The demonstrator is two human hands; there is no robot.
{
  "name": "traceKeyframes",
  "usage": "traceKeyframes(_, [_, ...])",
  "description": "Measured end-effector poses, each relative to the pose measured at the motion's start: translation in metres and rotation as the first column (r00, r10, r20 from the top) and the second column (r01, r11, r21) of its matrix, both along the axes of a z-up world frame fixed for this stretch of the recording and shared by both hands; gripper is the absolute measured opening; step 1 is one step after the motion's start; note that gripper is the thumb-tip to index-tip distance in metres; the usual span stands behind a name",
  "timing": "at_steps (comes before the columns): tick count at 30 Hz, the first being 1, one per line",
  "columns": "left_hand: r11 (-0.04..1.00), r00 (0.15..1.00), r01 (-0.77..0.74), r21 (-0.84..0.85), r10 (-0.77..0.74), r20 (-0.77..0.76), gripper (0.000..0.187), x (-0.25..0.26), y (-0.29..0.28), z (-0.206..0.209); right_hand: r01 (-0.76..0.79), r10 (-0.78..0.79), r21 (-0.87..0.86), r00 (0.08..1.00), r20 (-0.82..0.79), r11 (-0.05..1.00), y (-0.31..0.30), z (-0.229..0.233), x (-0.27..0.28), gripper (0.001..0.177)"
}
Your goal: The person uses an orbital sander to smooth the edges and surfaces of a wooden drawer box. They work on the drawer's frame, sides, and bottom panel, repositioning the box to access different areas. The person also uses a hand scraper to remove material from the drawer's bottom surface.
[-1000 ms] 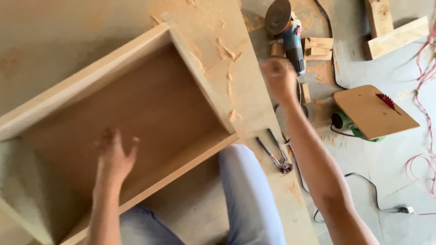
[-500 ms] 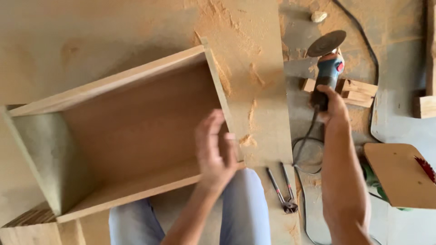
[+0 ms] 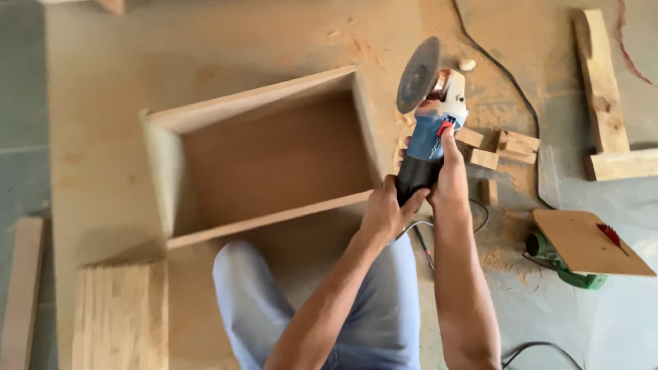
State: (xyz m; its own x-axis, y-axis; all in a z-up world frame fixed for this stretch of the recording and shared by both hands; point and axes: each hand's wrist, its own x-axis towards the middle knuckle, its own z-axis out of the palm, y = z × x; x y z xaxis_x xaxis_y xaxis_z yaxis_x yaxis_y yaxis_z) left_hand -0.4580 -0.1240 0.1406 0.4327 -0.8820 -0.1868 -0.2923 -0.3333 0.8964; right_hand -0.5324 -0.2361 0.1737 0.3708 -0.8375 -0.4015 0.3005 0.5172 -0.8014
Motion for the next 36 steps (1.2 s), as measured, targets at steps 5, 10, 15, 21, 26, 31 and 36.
traceKeyframes(5, [0.993,0.979,-0.051,-0.111,0.072,0.190,0.063,0.008,0.033,-0.013,0.026,-0.047,0.146,0.989,0.140,0.989,0.021,-0.035,0.026,0.078])
traceKeyframes(10, [0.995,0.978,-0.022,-0.093,0.040,0.203,0.064,0.026,0.036,-0.017,0.079,-0.108,0.207,0.985,0.133,0.975,0.023,-0.050,0.040,0.087])
traceKeyframes(15, [0.983,0.995,-0.099,-0.157,0.093,-0.045,0.058,0.059,0.040,0.002,-0.059,0.040,0.163,0.992,0.117,0.985,0.028,-0.028,0.066,0.072])
traceKeyframes(21, [0.962,0.946,-0.228,-0.151,0.182,-0.269,0.049,0.155,0.086,0.002,-0.320,0.327,-0.095,0.943,0.066,0.943,0.054,-0.030,0.163,0.051])
traceKeyframes(26, [0.899,0.599,-0.416,0.134,0.160,0.784,0.058,0.252,0.197,-0.048,-0.755,0.267,-0.401,0.589,-0.763,0.519,0.089,-0.055,0.290,0.059])
traceKeyframes(31, [0.790,0.646,-0.569,0.228,0.257,0.719,0.081,0.299,0.261,-0.090,-0.922,0.126,-0.279,0.321,-0.939,0.267,0.139,-0.071,0.385,0.072])
traceKeyframes(36, [0.768,0.653,-0.587,0.257,0.261,0.711,0.080,0.296,0.261,-0.102,-0.962,0.115,-0.196,0.219,-0.969,0.188,0.158,-0.077,0.423,0.074])
